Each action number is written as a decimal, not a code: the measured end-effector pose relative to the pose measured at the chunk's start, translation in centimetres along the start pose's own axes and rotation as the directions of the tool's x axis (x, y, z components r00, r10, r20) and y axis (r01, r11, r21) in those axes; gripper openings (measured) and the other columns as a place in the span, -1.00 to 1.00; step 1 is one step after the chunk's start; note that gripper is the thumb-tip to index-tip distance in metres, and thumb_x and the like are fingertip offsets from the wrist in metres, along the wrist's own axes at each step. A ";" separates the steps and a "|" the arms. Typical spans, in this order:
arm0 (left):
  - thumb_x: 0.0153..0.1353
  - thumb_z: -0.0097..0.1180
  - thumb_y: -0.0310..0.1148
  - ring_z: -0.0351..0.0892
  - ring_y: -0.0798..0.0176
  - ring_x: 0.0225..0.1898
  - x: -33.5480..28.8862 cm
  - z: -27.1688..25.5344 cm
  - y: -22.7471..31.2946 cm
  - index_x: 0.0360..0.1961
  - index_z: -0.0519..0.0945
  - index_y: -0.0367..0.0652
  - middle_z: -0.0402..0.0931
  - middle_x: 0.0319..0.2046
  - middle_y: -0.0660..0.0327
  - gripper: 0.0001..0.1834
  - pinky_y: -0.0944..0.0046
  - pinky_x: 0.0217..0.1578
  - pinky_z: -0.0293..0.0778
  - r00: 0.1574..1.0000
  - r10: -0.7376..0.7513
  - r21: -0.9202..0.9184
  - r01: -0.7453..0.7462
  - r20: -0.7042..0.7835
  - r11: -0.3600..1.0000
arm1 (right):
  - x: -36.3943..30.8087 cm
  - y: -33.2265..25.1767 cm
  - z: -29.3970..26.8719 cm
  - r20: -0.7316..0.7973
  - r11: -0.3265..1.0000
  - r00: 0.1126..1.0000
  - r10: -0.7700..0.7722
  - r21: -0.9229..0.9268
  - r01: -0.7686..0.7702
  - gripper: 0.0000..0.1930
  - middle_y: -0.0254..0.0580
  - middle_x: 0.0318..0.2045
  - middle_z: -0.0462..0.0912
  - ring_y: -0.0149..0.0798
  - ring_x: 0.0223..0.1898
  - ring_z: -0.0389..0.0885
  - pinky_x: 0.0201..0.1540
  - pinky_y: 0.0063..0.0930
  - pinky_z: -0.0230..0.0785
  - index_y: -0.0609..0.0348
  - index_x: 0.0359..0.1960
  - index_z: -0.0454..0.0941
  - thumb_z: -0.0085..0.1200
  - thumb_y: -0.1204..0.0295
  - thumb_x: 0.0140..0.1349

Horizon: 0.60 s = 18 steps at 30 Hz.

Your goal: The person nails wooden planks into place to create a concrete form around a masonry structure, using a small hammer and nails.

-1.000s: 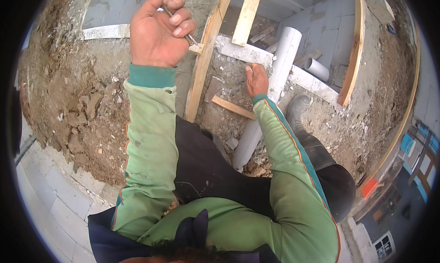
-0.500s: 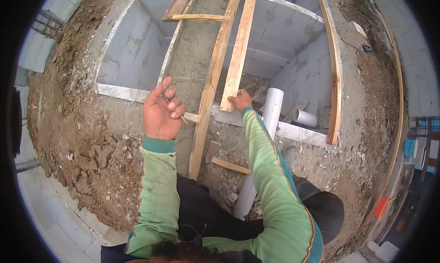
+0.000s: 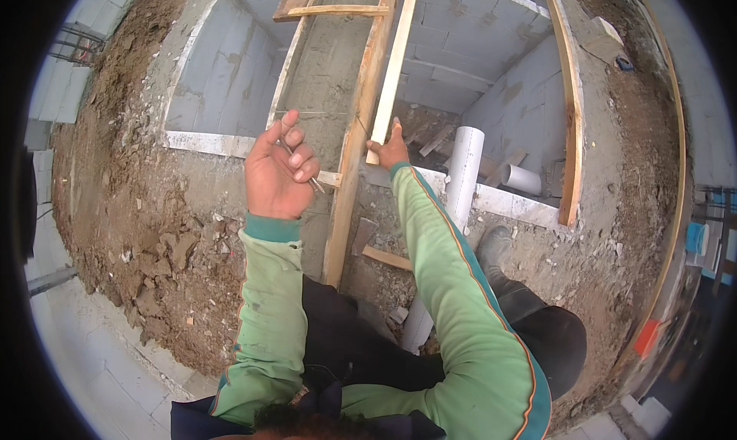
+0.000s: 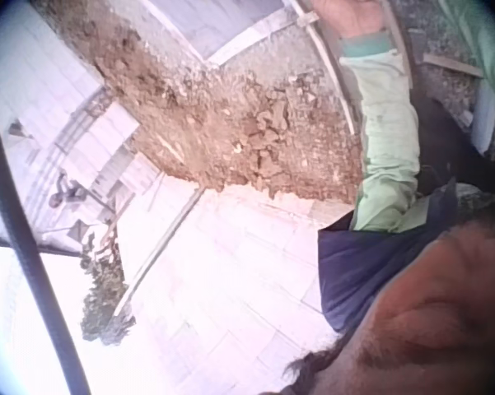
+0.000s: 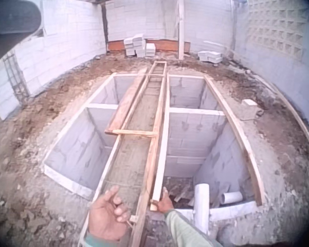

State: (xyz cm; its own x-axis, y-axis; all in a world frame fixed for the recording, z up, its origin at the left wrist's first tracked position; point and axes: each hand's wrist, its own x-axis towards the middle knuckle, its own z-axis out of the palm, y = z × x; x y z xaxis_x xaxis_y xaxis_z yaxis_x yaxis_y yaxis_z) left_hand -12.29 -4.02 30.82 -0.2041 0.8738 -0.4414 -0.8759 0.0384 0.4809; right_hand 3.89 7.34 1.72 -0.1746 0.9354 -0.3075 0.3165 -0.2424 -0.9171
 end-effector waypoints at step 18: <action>0.35 -0.03 -0.24 0.23 0.41 -0.56 -0.7 -0.7 1.2 0.02 0.43 -0.19 0.34 -0.43 0.34 -0.68 0.39 -0.62 0.15 1.000 0.023 0.014 -0.023 -0.012 1.000 | -0.2 -1.2 0.5 0.120 0.990 0.988 0.092 0.094 -0.104 -0.36 0.11 0.10 0.55 -0.07 0.11 0.55 0.14 -0.32 0.34 0.28 0.30 0.27 0.17 0.38 0.17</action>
State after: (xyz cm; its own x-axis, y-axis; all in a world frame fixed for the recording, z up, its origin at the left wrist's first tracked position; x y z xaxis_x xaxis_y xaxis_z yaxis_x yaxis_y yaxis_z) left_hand -13.52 -4.93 31.18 -0.2296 0.8687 -0.4390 -0.8647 0.0250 0.5017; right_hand 3.13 7.32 2.75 -0.2555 0.8714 -0.4188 0.2443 -0.3610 -0.9000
